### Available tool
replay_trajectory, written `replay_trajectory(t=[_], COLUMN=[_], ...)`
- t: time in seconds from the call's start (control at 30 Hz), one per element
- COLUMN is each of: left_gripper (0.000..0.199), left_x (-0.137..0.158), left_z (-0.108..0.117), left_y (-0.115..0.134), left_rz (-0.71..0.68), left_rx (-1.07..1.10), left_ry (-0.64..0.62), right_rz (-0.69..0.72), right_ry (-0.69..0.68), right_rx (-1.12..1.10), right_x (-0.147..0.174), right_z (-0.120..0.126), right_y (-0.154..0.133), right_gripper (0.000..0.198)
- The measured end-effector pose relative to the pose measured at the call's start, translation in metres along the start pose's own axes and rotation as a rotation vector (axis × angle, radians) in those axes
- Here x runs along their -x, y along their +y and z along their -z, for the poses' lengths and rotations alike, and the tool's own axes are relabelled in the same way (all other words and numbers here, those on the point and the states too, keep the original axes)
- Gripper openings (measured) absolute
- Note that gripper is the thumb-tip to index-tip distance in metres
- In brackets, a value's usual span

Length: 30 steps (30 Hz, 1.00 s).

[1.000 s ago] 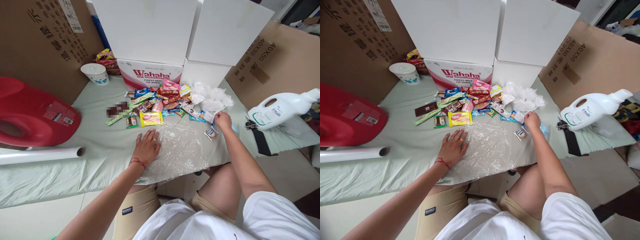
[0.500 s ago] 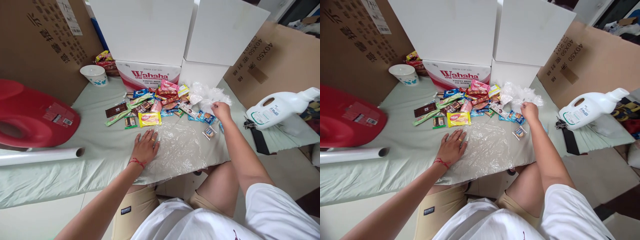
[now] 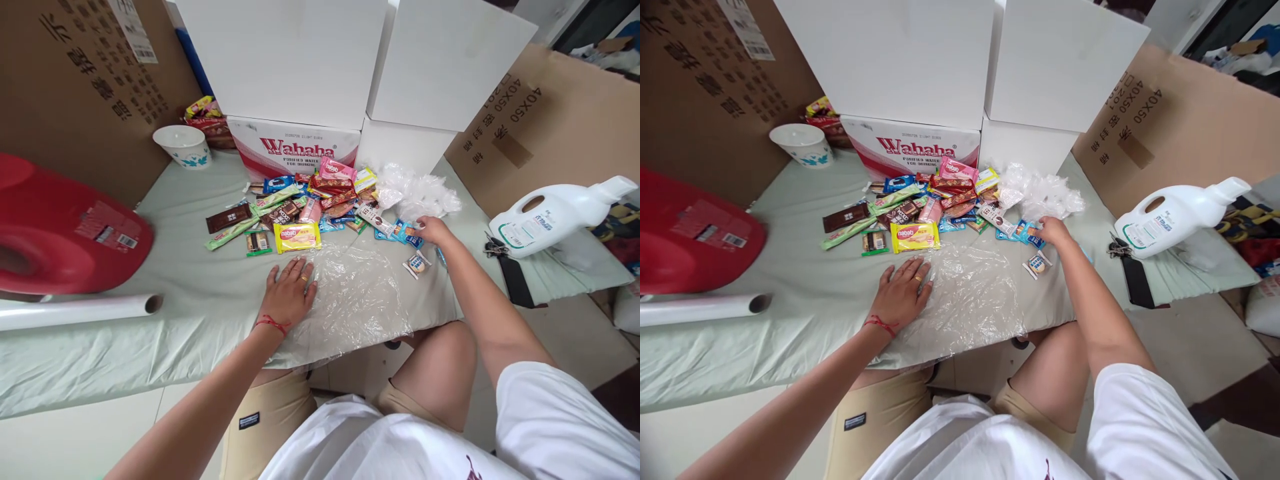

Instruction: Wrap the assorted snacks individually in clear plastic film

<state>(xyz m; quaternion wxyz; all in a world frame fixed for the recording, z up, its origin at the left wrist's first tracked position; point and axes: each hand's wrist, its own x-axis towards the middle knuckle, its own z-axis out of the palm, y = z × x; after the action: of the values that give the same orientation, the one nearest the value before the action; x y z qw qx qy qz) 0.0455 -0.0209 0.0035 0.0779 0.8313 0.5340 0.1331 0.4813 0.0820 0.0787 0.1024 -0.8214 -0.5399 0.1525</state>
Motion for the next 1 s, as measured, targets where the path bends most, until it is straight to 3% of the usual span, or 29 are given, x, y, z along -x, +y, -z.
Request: replay_trajectory(t=[0.13, 0.33, 0.47, 0.6, 0.73, 0.87, 1.0], left_gripper=[0.054, 0.054, 0.055, 0.055, 0.055, 0.054, 0.054], left_x=[0.0, 0.0, 0.0, 0.0, 0.0, 0.0, 0.0], left_z=[0.0, 0.0, 0.0, -0.001, -0.002, -0.001, 0.001], left_y=[0.0, 0.001, 0.0, -0.001, -0.002, -0.002, -0.001], left_rz=[0.003, 0.002, -0.003, 0.003, -0.006, -0.006, -0.005], left_rx=[-0.013, 0.004, 0.004, -0.025, -0.046, -0.051, -0.056], left_ry=[-0.006, 0.003, 0.0, -0.005, -0.006, 0.008, 0.019], right_rz=[-0.01, -0.043, -0.058, -0.105, -0.155, -0.208, -0.22], right_ry=[-0.014, 0.056, 0.036, -0.052, -0.006, 0.036, 0.03], right_rx=[0.147, 0.234, -0.043, -0.286, -0.457, -0.481, -0.338], right_x=[0.005, 0.008, 0.009, 0.015, 0.016, 0.002, -0.014], right_z=[-0.017, -0.004, -0.003, -0.007, -0.003, -0.004, -0.022], right_y=[0.003, 0.006, 0.012, 0.017, 0.019, 0.009, -0.007], right_gripper=[0.045, 0.05, 0.022, 0.035, 0.041, 0.034, 0.033])
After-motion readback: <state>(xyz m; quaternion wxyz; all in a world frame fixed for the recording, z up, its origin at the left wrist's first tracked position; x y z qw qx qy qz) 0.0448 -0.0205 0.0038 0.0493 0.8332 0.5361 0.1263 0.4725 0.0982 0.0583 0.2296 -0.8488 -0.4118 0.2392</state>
